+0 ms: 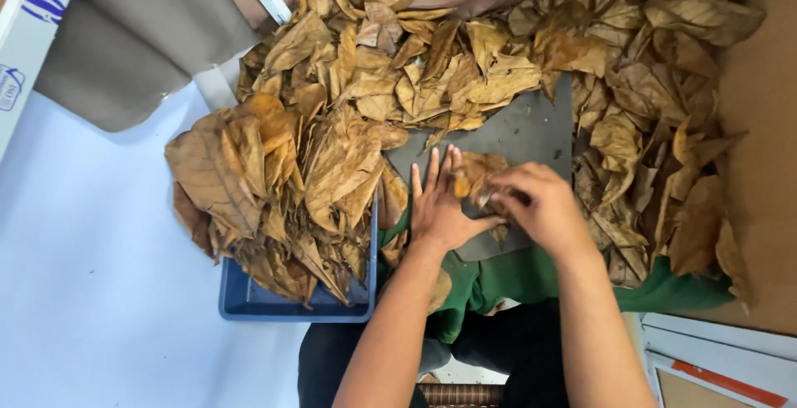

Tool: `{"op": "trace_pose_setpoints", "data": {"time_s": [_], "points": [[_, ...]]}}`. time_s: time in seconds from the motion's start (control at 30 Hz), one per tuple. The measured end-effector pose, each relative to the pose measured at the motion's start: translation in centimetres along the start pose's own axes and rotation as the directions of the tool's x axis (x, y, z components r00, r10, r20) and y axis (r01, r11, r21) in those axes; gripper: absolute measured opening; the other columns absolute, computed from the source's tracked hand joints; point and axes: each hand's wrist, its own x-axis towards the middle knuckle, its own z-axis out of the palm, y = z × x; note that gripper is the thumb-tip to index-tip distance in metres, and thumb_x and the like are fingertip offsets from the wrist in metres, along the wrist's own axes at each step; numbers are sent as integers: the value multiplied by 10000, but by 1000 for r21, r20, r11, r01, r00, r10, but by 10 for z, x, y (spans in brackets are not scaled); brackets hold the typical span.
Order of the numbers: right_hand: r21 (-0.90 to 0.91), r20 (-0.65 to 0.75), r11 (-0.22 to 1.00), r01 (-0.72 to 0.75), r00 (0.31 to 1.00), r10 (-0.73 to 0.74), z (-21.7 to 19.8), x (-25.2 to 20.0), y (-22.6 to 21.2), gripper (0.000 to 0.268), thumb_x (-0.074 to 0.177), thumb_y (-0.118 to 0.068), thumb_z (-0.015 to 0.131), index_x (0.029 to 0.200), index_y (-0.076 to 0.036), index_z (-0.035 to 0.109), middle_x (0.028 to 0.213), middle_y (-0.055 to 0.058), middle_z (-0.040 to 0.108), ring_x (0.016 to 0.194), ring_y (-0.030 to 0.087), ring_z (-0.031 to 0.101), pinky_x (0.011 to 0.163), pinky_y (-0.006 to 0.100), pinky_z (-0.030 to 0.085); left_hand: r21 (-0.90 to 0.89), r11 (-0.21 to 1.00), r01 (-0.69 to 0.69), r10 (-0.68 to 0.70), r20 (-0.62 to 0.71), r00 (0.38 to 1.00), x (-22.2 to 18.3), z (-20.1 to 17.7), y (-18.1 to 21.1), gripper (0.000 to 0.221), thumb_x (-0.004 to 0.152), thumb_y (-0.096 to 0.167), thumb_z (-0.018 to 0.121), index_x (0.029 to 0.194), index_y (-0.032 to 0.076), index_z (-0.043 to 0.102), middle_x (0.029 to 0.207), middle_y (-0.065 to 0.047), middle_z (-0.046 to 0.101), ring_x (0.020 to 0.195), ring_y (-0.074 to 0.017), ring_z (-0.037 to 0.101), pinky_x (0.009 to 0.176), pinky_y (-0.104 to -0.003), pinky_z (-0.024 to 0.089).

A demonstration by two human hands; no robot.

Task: The person is selecting dried leaves from a pile, tearing them to size, and rolling them into small cylinders on a flat board.

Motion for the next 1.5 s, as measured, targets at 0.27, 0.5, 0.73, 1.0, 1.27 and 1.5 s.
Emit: {"op": "trace_pose_setpoints", "data": {"time_s": [0.27, 0.5, 0.73, 1.0, 1.27, 1.5], "points": [[-188, -82, 973, -132, 990, 118, 78, 16, 84, 117, 850, -89, 824, 934, -147, 765, 860, 82, 646, 902, 347, 671, 774, 431, 580, -8, 1000, 9, -9, 39, 999, 1, -12, -1, 1271, 665, 673, 715, 1630, 44, 178, 1725, -134, 92, 1600, -290, 22, 1282, -588, -38], [-209, -94, 974, -93, 993, 74, 66, 42, 87, 297, 807, -76, 853, 1052, -193, 735, 932, 59, 631, 981, 347, 687, 821, 448, 584, -13, 1000, -10, 11, 65, 998, -3, -11, -2, 1293, 700, 773, 661, 1634, 48, 137, 1726, -142, 74, 1600, -297, 1, 1280, -579, -98], [-215, 72, 974, -77, 993, 94, 48, -18, 29, 290, 765, -42, 808, 1000, -201, 751, 856, 39, 671, 889, 309, 701, 762, 408, 612, 8, 999, 35, -36, 135, 990, -2, -21, 6, 1227, 728, 683, 647, 1640, 54, 120, 1730, -115, 46, 1594, -283, -19, 1272, -563, -114], [-306, -65, 951, -41, 998, 22, 90, 56, 96, 258, 866, -128, 742, 1094, -228, 674, 943, 52, 594, 951, 324, 671, 817, 446, 592, 15, 999, 41, -43, 209, 977, -2, -28, 8, 1214, 770, 683, 650, 1655, 83, 75, 1736, -107, -19, 1593, -290, -66, 1264, -564, -138], [-188, 95, 967, -172, 977, 192, 35, -20, 23, 233, 823, -70, 768, 1016, -198, 737, 862, 71, 704, 942, 353, 722, 822, 447, 607, 77, 996, 41, -54, 177, 983, 1, -23, 7, 1228, 711, 714, 665, 1656, 169, 100, 1739, -73, -11, 1595, -269, -53, 1284, -545, -105], [-379, -91, 913, -151, 988, 126, 88, 36, 87, 282, 868, -109, 732, 1123, -209, 663, 936, 83, 597, 958, 339, 686, 820, 436, 599, 9, 1000, 29, -30, 180, 983, -3, -28, 8, 1175, 737, 700, 660, 1648, 131, 183, 1737, -111, 13, 1599, -295, -40, 1271, -567, -104]]}}
